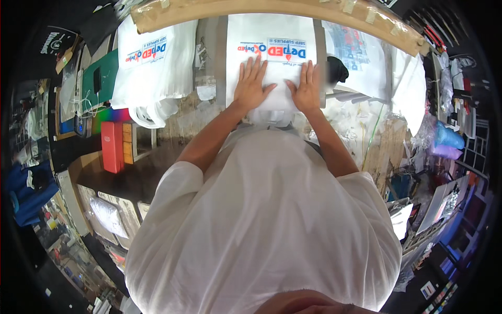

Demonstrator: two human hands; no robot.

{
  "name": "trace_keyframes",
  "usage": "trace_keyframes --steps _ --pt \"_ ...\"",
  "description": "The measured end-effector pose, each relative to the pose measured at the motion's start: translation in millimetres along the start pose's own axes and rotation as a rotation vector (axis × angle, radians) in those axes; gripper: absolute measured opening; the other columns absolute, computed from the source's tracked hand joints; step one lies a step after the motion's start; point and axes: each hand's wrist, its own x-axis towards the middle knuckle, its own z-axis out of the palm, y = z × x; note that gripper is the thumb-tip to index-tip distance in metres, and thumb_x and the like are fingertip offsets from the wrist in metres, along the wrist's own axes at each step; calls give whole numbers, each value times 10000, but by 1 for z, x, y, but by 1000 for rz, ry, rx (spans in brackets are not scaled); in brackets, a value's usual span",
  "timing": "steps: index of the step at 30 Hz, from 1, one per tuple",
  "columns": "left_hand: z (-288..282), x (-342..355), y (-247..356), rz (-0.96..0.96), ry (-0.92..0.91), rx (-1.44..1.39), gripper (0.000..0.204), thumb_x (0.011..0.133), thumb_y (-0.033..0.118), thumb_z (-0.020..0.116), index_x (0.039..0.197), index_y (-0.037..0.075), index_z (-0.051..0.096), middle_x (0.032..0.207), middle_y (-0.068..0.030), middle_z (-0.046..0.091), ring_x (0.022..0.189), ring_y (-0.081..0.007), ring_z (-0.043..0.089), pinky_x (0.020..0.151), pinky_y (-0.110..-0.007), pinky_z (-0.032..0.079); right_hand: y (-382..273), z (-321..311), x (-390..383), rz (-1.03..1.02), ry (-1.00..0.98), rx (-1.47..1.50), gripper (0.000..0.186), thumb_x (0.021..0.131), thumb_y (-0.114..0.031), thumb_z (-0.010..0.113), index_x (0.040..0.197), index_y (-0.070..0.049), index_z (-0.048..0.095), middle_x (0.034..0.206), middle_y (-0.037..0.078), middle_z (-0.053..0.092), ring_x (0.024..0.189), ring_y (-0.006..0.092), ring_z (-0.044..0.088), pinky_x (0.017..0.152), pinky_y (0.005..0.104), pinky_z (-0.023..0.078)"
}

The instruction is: The person places a white tote bag onto a screen-printing press, positions a design over it, lowers the press head, and uses a handheld squeegee to apply ink to the bag.

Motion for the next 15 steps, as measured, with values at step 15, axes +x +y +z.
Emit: trace_keyframes --steps 15 --pt "-5 -1 3 -3 -10 10 740 991 540 478 1548 79 321 1636 -162 218 1505 -401 173 1217 -570 105 12 13 -5 -25 24 -15 867 898 -425 690 1437 156 339 1525 330 326 1437 501 270 1181 561 235"
